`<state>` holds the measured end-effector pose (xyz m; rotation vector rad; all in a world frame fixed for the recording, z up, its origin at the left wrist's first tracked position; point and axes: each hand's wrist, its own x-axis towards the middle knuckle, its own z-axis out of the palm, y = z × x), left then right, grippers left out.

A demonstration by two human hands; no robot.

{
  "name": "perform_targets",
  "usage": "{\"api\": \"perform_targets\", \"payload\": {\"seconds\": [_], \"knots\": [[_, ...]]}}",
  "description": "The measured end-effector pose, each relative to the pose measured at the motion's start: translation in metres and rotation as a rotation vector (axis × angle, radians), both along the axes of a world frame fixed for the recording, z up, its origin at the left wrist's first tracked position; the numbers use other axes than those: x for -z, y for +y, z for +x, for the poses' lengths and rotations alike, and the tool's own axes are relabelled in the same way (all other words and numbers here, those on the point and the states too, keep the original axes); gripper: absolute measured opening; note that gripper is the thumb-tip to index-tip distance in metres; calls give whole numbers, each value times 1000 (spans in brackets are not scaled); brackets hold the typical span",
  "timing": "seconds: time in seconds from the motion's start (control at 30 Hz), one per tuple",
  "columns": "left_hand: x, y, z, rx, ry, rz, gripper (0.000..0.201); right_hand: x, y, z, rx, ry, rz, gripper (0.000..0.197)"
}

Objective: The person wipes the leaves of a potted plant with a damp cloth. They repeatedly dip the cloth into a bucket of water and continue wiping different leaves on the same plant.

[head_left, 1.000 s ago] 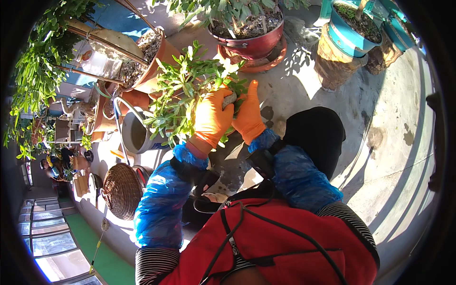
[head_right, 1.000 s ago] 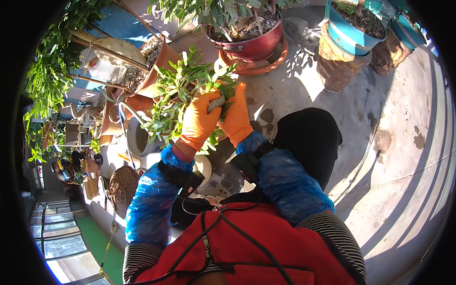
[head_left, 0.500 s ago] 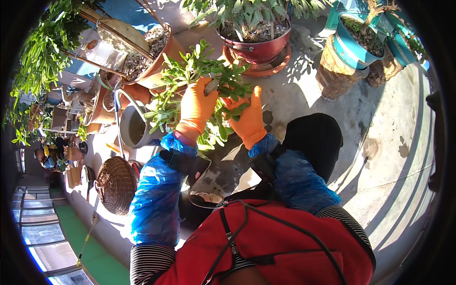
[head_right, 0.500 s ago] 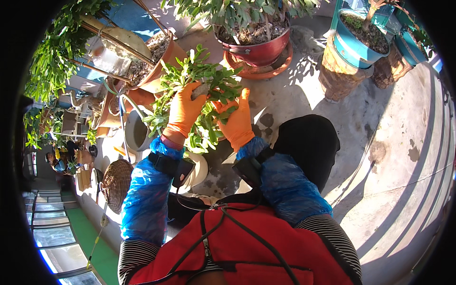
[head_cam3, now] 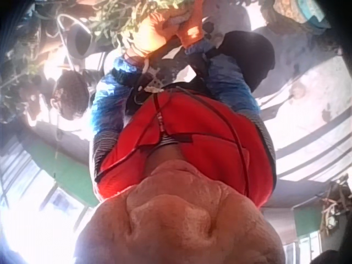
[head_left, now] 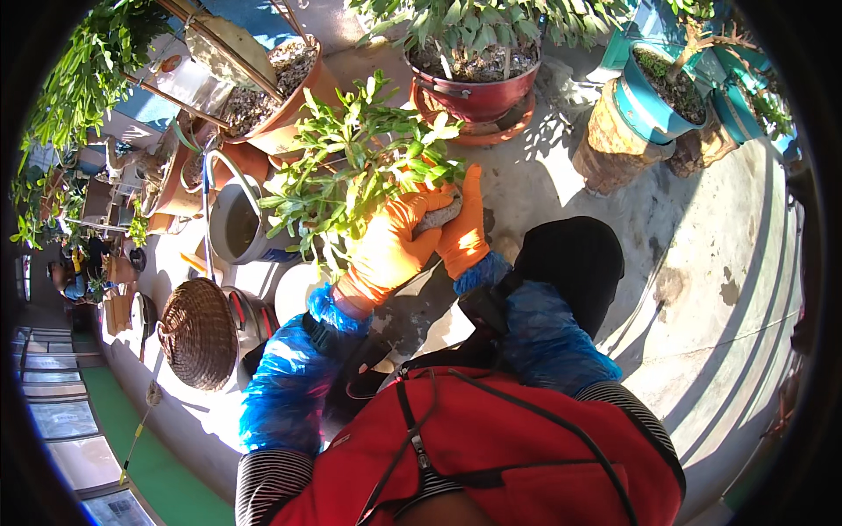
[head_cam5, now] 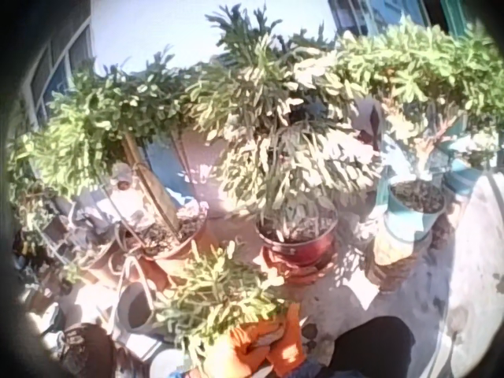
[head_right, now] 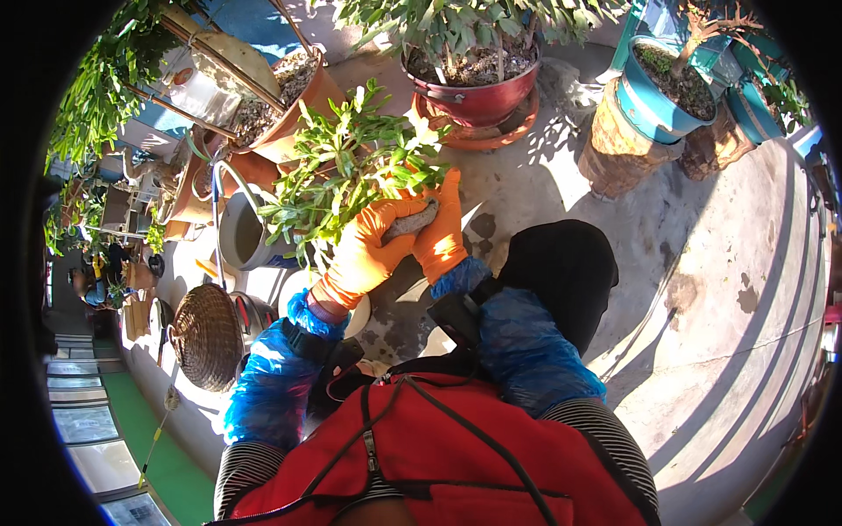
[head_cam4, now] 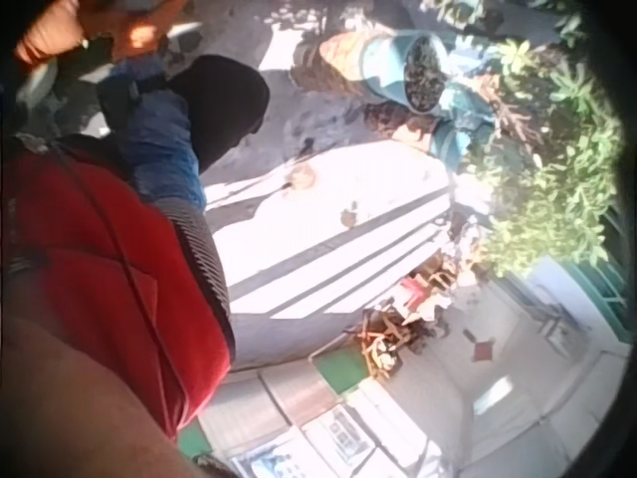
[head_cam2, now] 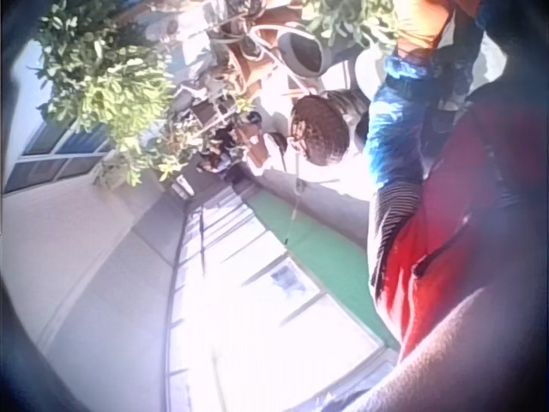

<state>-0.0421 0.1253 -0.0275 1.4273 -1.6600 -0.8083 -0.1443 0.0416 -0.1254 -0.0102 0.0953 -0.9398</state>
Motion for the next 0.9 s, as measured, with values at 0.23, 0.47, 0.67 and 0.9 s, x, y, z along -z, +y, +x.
{"api": "perform_targets", "payload": {"seconds": [0.23,0.47,0.67,0.9], "knots": [[12,59,18,-348,631,138,42,-13,14,-5,6,262,168,76],[38,72,40,-585,852,95,37,-23,26,-9,30,379,134,58],[29,75,38,-602,900,59,38,-24,23,-1,54,400,62,46],[0,30,35,-505,459,-94,42,-22,19,0,26,497,42,37]]}}
